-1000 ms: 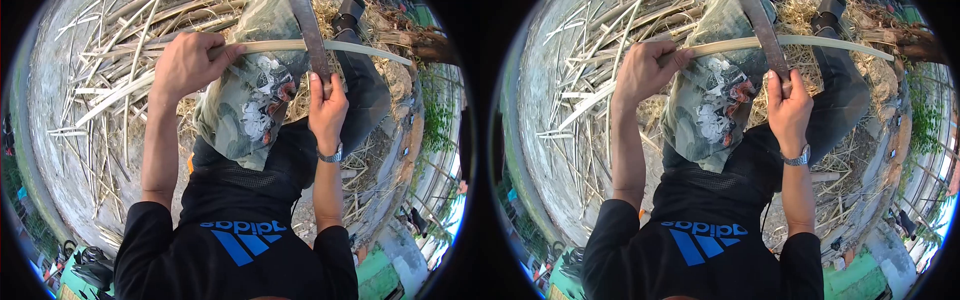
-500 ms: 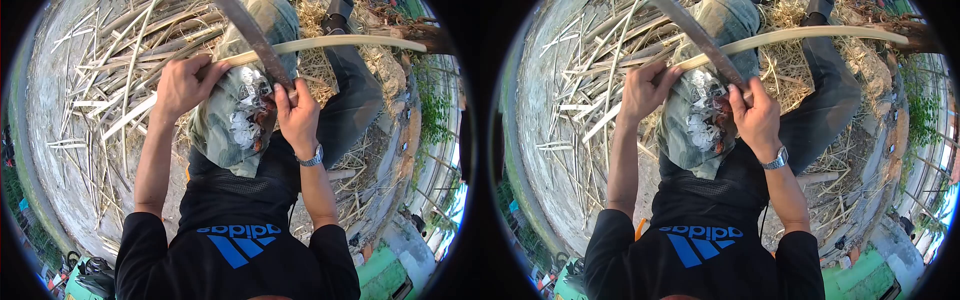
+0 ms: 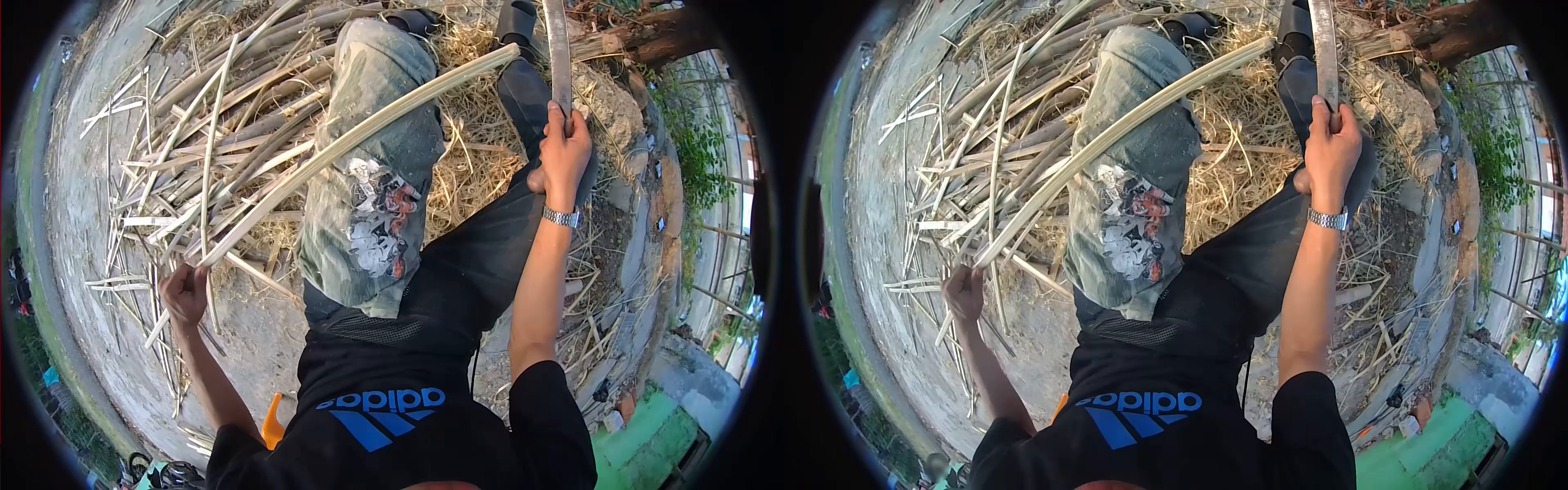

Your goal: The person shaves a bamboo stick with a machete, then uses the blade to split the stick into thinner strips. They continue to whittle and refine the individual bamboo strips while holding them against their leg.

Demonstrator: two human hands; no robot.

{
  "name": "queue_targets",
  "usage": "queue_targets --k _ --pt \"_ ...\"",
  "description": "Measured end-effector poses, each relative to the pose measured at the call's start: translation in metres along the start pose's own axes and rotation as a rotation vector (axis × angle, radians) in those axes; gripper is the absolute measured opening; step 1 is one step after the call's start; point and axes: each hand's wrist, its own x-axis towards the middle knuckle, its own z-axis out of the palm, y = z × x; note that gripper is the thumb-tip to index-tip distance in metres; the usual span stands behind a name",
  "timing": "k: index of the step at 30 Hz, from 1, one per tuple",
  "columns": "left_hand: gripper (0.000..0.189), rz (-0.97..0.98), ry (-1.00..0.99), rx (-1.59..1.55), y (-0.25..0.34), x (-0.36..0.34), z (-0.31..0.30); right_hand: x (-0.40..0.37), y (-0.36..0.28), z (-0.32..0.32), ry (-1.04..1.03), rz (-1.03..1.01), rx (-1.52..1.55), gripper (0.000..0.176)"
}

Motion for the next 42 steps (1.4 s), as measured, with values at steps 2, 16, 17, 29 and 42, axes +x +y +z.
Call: queue_targets --k 2,16,17,29,42 --pt "0.043 -0.014 -0.009 0.023 0.003 -0.003 -0.003 -0.012 -0.015 0.002 0.01 0.029 0.073 0.033" --pt "0.029 -0.079 -0.032 -0.326 0.076 0.057 0.048 -0.095 -0.048 0.031 -0.172 -0.563 -0.021 0.03" --pt "0.028 -0.096 -0.07 -0.287 0.103 0.066 0.049 -0.097 -0.047 0.034 -0.226 -0.526 0.021 0.035" --pt "0.041 -0.084 -0.071 -0.196 0.2 0.096 0.083 -0.115 -0.066 0.033 -0.54 -0.24 0.017 0.035" --pt "0.038 -0.156 0.002 -0.152 0.182 0.051 0.07 -0.102 -0.075 0.027 -0.74 -0.544 -0.215 0.049"
